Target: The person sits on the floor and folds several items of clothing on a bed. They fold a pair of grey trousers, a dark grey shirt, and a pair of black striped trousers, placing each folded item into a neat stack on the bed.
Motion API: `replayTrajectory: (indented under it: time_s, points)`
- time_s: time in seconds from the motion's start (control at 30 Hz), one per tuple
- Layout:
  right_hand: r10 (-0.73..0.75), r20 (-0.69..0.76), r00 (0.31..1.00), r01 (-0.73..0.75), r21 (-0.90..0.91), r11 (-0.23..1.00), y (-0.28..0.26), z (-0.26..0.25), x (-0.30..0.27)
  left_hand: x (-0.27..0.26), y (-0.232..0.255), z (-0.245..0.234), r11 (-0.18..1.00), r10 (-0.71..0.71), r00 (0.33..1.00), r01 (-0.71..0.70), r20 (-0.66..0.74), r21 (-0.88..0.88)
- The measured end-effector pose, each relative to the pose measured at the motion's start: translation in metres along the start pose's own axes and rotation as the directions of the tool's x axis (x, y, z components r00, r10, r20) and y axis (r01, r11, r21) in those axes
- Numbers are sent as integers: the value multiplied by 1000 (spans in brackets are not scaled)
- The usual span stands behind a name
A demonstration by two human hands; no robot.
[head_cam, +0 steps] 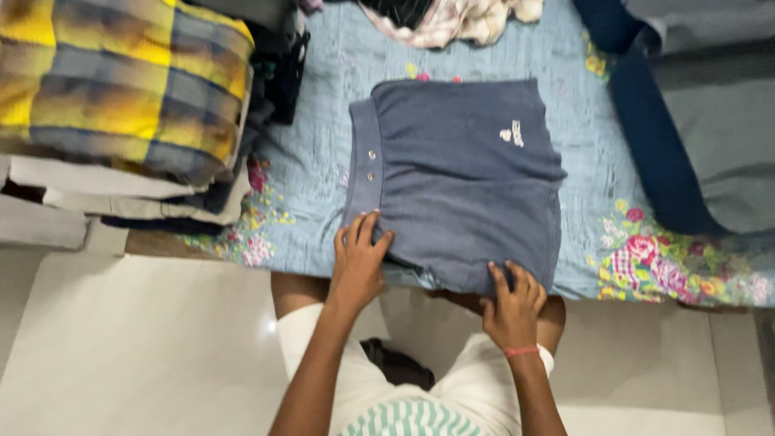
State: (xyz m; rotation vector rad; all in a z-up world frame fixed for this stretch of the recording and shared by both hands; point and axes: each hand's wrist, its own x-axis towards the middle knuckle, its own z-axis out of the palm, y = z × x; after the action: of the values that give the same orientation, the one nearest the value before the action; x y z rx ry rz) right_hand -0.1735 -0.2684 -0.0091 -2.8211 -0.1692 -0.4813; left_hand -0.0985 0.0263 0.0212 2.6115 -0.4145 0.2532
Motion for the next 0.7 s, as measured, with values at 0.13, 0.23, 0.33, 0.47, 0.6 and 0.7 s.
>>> replayTrajectory:
  time_s: [0.13,0.23,0.33,0.47,0.6,0.7]
  points:
    - [20,-120,993,-17,23,1000,14,6,-7,-7,-9,1,994,78,991,-85,105,67]
    - [24,-228,973,16,172,985,17,-4,-9,-6,-19,-2,990,118,981,-128,153,54]
    - [85,-320,944,-24,189,982,20,-16,-17,-6,-20,-8,990,123,989,-127,77,59]
    - [504,-391,770,-326,438,838,44,1,-31,-5,-17,-21,985,136,988,-142,-66,-97]
    - [560,-357,747,-248,632,734,79,-6,-40,-2,-19,-35,973,83,984,-114,-158,-202]
    - [124,-262,957,-9,400,917,69,-20,-32,2,-19,-34,969,100,980,-136,-171,-208]
